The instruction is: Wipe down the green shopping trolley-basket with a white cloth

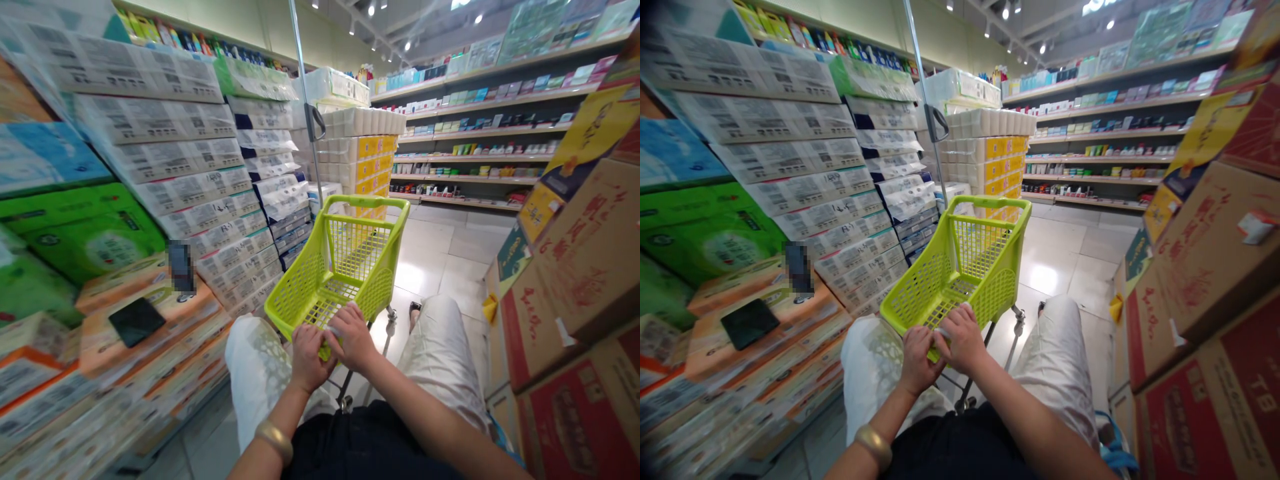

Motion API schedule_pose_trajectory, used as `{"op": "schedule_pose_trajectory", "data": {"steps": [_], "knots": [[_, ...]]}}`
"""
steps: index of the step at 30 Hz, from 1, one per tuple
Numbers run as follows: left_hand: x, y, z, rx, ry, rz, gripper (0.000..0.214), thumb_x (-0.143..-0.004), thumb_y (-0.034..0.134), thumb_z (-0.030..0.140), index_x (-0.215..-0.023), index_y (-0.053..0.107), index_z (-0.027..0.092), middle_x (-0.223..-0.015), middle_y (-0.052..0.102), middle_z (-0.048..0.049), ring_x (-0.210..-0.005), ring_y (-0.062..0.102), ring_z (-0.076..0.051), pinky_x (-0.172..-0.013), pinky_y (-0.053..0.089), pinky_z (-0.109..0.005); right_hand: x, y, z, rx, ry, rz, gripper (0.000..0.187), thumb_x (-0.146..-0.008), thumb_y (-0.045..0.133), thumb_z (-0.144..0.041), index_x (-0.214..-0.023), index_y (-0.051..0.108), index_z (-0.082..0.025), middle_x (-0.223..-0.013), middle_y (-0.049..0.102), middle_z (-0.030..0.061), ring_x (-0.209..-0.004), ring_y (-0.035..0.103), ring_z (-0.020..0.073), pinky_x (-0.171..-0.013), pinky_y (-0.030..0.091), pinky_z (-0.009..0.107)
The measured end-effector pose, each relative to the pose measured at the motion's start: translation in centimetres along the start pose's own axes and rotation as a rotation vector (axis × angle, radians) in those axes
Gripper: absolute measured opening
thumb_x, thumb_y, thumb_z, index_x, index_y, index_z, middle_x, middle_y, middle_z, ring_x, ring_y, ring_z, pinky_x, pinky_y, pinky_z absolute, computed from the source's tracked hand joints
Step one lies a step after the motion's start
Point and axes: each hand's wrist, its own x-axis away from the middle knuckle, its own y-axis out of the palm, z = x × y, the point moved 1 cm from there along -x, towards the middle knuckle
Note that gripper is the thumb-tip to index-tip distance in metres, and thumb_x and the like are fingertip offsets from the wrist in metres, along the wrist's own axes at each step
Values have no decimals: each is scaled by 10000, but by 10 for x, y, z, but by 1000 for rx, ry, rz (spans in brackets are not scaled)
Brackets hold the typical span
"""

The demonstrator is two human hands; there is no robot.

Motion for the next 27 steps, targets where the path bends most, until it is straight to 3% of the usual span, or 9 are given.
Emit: {"op": "schedule_pose_trajectory", "data": {"steps": [2, 5, 9, 11, 15, 18, 20, 23, 27], "knots": [[1, -1, 0, 9, 16, 5, 157, -798, 506, 325, -691, 490, 212, -679, 515, -41, -756, 506, -220, -751, 414, -389, 5, 2, -7, 1, -60, -34, 172, -898, 469, -321, -813, 580, -221, -824, 569, 36, -881, 494, 197, -1013, 323, 405], [1, -3, 0, -10, 0, -6, 142, -793, 527, 310, -697, 497, 211, -689, 524, -39, -765, 507, -216, -775, 416, -391, -2, -3, 7, 37, -153, -92, 185, -890, 494, -355, -802, 585, -220, -785, 566, 35, -830, 492, 194, -934, 372, 374], [-1, -1, 0, -17, -28, -23, 143, -756, 578, 305, -691, 489, 214, -708, 536, -40, -787, 511, -224, -797, 417, -397, -24, -16, 44, 57, -55, -37, 189, -907, 481, -326, -780, 575, -223, -768, 564, 33, -813, 498, 193, -920, 381, 370], [-1, 0, 0, -15, -38, -14, 154, -750, 587, 304, -685, 481, 214, -705, 536, -40, -788, 511, -227, -799, 417, -398, -27, -17, 48, 48, 11, 3, 192, -910, 474, -312, -764, 565, -227, -768, 554, 32, -824, 498, 196, -945, 373, 383], [-1, 3, -1, -19, -29, -3, 147, -754, 570, 316, -686, 486, 215, -702, 535, -46, -787, 511, -233, -779, 415, -398, -12, -6, 20, 10, 46, 23, 168, -890, 484, -300, -763, 566, -226, -777, 538, 31, -843, 486, 200, -981, 352, 402], [0, 3, -1, -2, 3, 9, 143, -781, 518, 331, -702, 503, 214, -709, 533, -52, -779, 511, -233, -771, 415, -402, 3, 3, -3, -11, 3, -15, 153, -882, 482, -307, -797, 577, -222, -813, 551, 36, -882, 484, 203, -1006, 329, 411], [-1, 2, 0, -3, 11, 5, 147, -792, 504, 328, -700, 504, 213, -706, 532, -51, -773, 510, -229, -770, 416, -400, 5, 2, -5, -5, -64, -57, 156, -884, 486, -323, -813, 581, -221, -819, 562, 36, -881, 488, 202, -1001, 332, 403], [-3, 0, 1, -32, -9, -31, 152, -797, 525, 318, -692, 499, 212, -701, 535, -44, -769, 511, -221, -773, 415, -392, -6, -6, 14, 20, -155, -125, 170, -883, 512, -355, -807, 585, -222, -796, 571, 36, -834, 494, 196, -929, 378, 370], [-5, 1, 1, -42, -30, -43, 146, -760, 573, 308, -680, 494, 213, -710, 541, -42, -781, 515, -223, -786, 416, -393, -26, -18, 45, 33, -48, -87, 174, -904, 496, -335, -795, 577, -224, -783, 569, 31, -828, 502, 193, -928, 384, 372]]}}
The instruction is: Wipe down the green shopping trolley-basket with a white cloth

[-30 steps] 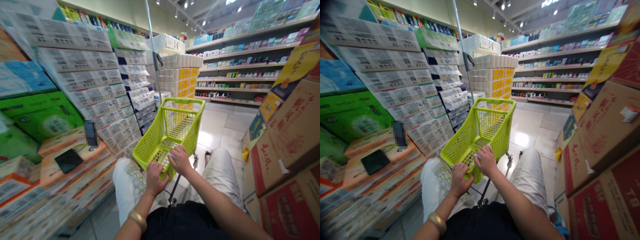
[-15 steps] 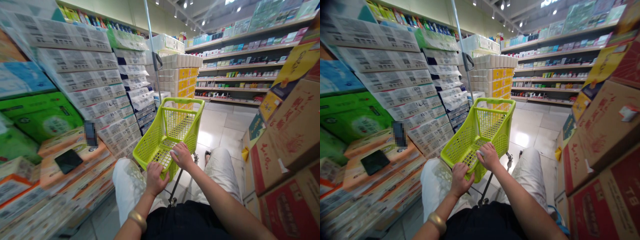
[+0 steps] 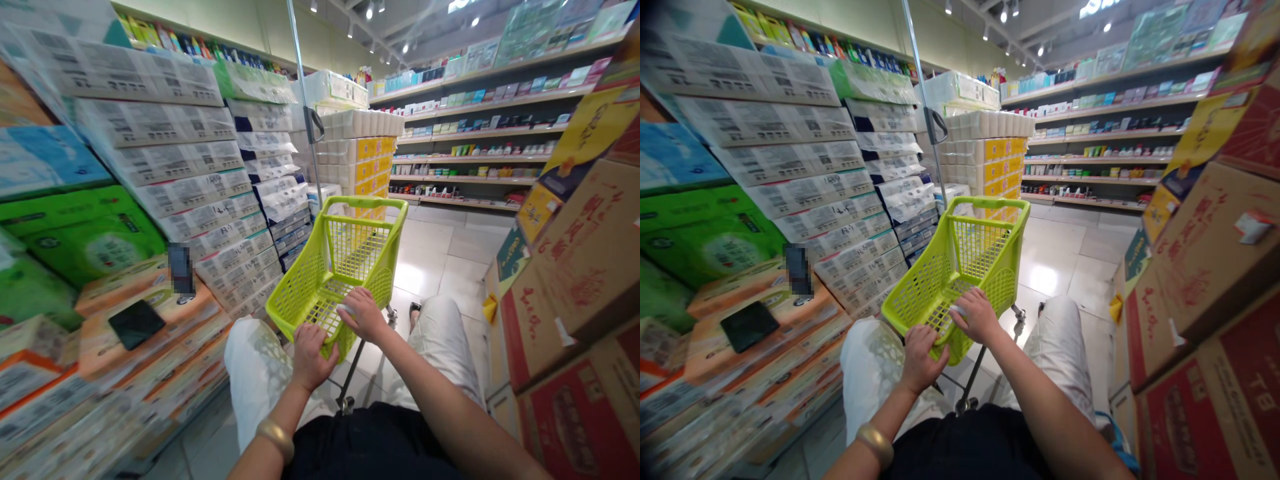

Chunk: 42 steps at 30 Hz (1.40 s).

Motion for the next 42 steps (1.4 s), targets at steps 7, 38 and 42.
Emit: {"op": "schedule_pose_trajectory", "data": {"steps": [7, 38, 42], "knots": [[1, 0, -3, -1, 8, 9, 141, -769, 550, 319, -690, 502, 213, -698, 535, -43, -769, 512, -223, -771, 413, -389, 15, 15, -34, -41, 94, 67, 142, -894, 488, -310, -808, 567, -227, -822, 551, 34, -887, 488, 202, -1022, 328, 418], [-5, 6, 1, -26, 1, 4, 138, -748, 584, 296, -678, 494, 217, -704, 545, -41, -768, 501, -221, -770, 410, -386, 0, 0, 9, -7, 60, 35, 133, -912, 489, -312, -847, 571, -229, -838, 569, 38, -889, 509, 203, -985, 369, 407], [-4, 4, 0, -24, 12, -1, 122, -756, 565, 295, -687, 506, 214, -700, 541, -43, -764, 511, -218, -765, 405, -381, 18, 14, -25, -42, 117, 102, 84, -889, 506, -284, -888, 573, -233, -897, 572, 43, -966, 507, 212, -1061, 306, 447]]}}
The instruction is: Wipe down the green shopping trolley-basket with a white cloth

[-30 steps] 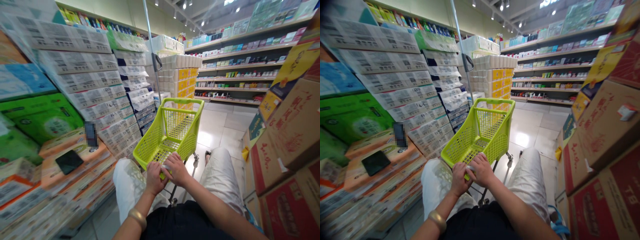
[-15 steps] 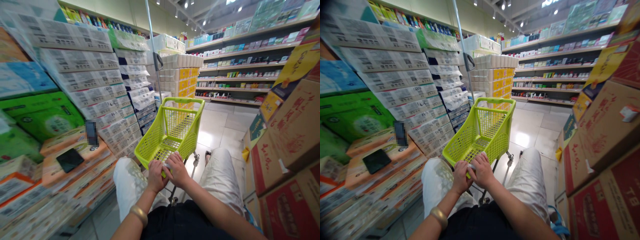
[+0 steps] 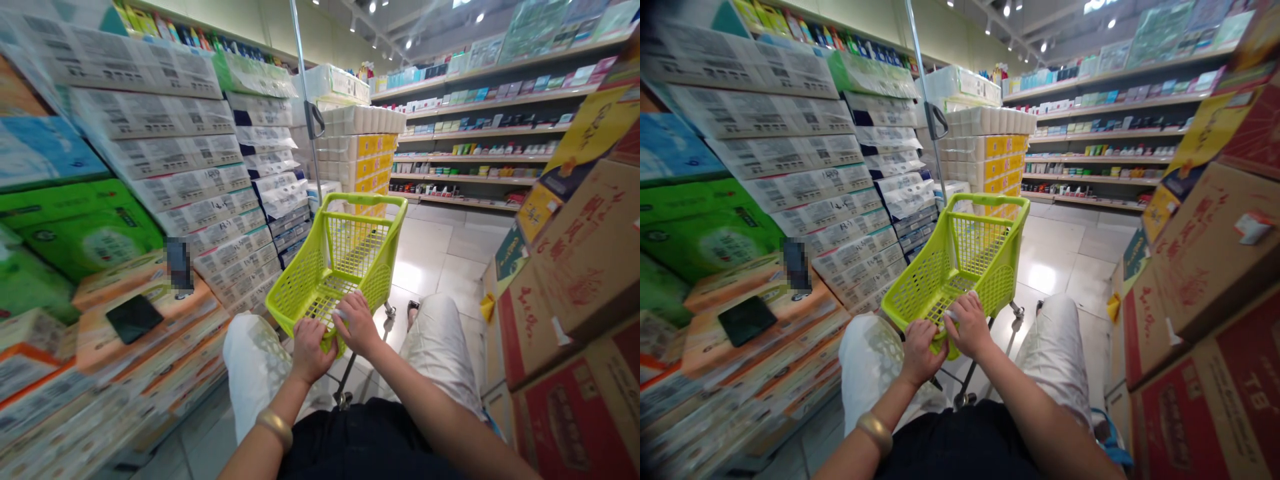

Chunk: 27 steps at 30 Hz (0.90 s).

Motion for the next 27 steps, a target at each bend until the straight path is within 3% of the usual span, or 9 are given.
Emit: {"op": "schedule_pose_trajectory", "data": {"steps": [3, 7, 12, 16, 20, 27], "knots": [[2, -3, -3, 5, 14, -13, 121, -775, 541, 296, -696, 503, 213, -707, 538, -43, -770, 514, -218, -756, 402, -372, 7, 3, -12, -12, -91, -64, 91, -879, 523, -291, -907, 585, -231, -907, 584, 45, -972, 505, 214, -1040, 324, 432], [2, -4, -5, 15, 2, -22, 121, -770, 555, 291, -695, 494, 219, -711, 533, -38, -778, 510, -222, -775, 402, -381, -9, -6, 7, 33, -230, -183, 143, -894, 529, -352, -878, 601, -229, -843, 586, 43, -881, 505, 204, -917, 402, 381], [-1, -3, -4, 32, -15, -28, 132, -755, 579, 299, -695, 493, 218, -713, 530, -34, -771, 502, -218, -786, 405, -384, -24, -13, 28, 53, -102, -107, 150, -922, 487, -317, -851, 582, -226, -831, 575, 38, -876, 501, 199, -937, 391, 382], [-2, -6, -8, 35, 5, -42, 122, -733, 589, 280, -692, 493, 216, -705, 530, -34, -777, 505, -218, -783, 409, -380, -17, -6, 10, 68, -33, -37, 142, -905, 500, -311, -812, 564, -226, -821, 552, 41, -878, 483, 209, -942, 383, 399], [-2, -10, -19, 34, 28, -43, 139, -735, 595, 286, -686, 485, 217, -702, 534, -32, -771, 508, -212, -767, 413, -366, -12, 1, -7, 73, -40, -62, 129, -899, 509, -311, -831, 576, -224, -828, 561, 44, -882, 482, 208, -955, 362, 393], [0, -18, -35, 34, 57, -47, 167, -747, 561, 314, -658, 466, 209, -693, 521, -29, -754, 494, -201, -754, 415, -361, -14, 7, -17, 71, -47, -93, 127, -905, 515, -324, -875, 598, -232, -862, 599, 39, -901, 499, 197, -957, 339, 359]]}}
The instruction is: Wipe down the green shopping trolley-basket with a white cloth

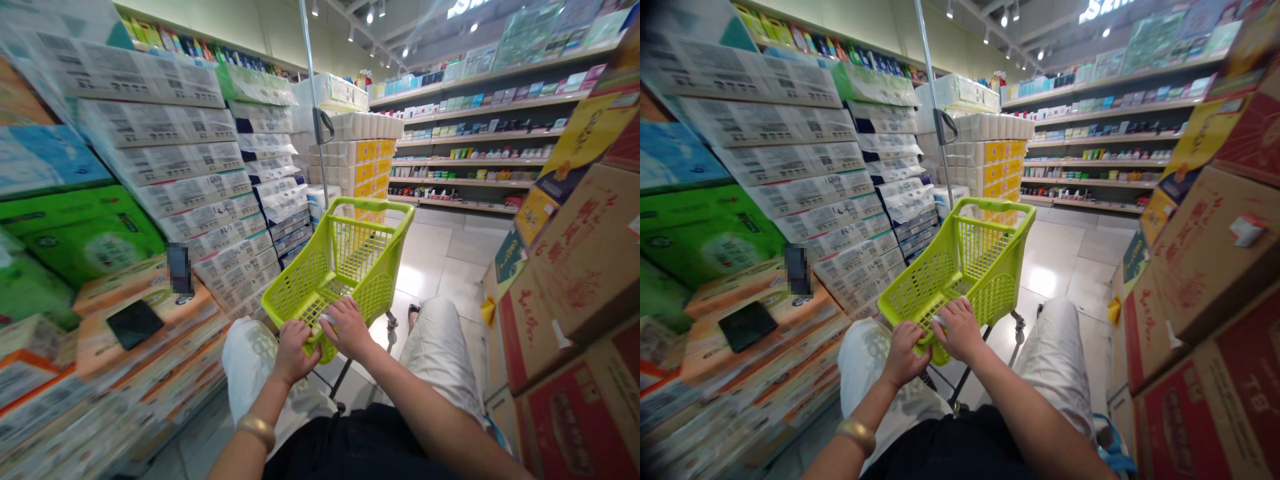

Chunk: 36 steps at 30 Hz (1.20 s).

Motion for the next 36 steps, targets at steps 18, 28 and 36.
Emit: {"op": "schedule_pose_trajectory", "data": {"steps": [18, 28, 36], "knots": [[-1, -23, -40, -9, 140, -105, 152, -771, 530, 322, -667, 506, 214, -714, 535, -42, -754, 503, -201, -827, 478, -403, -6, 17, -25, 165, 1, -9, 132, -878, 590, -360, -875, 589, -229, -860, 625, 14, -865, 516, 188, -874, 330, 325], [2, -27, -61, 15, 87, -174, 59, -709, 535, 253, -752, 511, 221, -926, 627, -78, -996, 576, -249, -965, 457, -466, -6, -4, 13, 227, 46, 98, 131, -920, 524, -330, -890, 600, -229, -847, 620, 26, -865, 514, 190, -913, 338, 328], [4, -22, -41, -203, -25, -13, 467, -738, 511, 242, -1196, 485, 153, -1293, 527, -166, -1268, 432, -331, -1071, 331, -545, -2, -14, 24, 270, 140, 203, 114, -920, 505, -288, -871, 590, -229, -871, 611, 37, -925, 501, 208, -1026, 287, 375]]}}
